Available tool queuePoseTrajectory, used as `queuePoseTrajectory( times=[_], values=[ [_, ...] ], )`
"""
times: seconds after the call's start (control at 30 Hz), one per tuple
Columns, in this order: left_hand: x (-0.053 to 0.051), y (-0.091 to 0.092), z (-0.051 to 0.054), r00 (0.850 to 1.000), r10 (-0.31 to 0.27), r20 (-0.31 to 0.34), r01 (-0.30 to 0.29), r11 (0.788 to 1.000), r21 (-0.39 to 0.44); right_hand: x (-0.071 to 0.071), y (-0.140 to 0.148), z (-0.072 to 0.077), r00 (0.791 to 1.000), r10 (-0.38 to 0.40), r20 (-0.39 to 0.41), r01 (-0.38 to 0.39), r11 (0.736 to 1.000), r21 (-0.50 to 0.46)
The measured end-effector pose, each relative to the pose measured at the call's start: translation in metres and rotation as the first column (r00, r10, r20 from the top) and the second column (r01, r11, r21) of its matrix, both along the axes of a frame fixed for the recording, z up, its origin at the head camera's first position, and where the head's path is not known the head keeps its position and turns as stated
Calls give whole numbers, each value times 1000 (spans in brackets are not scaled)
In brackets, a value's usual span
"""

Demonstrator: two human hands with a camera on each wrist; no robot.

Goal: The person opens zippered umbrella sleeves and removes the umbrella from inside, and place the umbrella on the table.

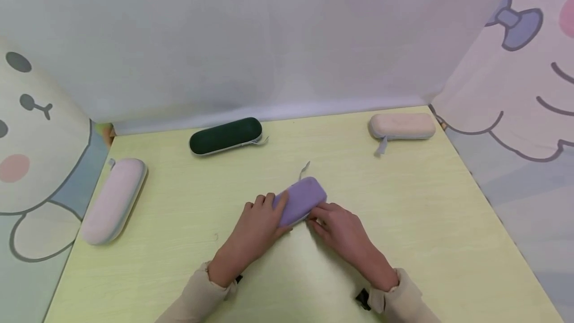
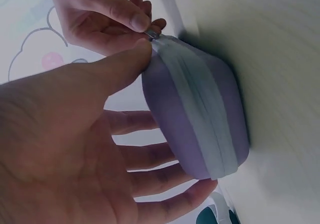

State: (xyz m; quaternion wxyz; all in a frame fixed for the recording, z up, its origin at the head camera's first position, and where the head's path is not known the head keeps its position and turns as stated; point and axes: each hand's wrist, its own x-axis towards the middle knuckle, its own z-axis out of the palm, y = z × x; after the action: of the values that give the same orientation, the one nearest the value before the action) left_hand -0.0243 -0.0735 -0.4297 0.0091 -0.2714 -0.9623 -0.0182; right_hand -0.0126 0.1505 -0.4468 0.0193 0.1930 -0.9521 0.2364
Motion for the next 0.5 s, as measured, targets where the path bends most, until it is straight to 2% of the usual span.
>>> queuePoseTrajectory(
  times=[0.3,0.5],
  values=[
    [14,-3,5,993,-42,-113,38,998,-41,-12,8,0,999,-33,38,34,999,-28],
    [24,-3,11,975,-121,-185,107,991,-85,-22,16,0,994,-51,99,55,997,-45]
  ],
)
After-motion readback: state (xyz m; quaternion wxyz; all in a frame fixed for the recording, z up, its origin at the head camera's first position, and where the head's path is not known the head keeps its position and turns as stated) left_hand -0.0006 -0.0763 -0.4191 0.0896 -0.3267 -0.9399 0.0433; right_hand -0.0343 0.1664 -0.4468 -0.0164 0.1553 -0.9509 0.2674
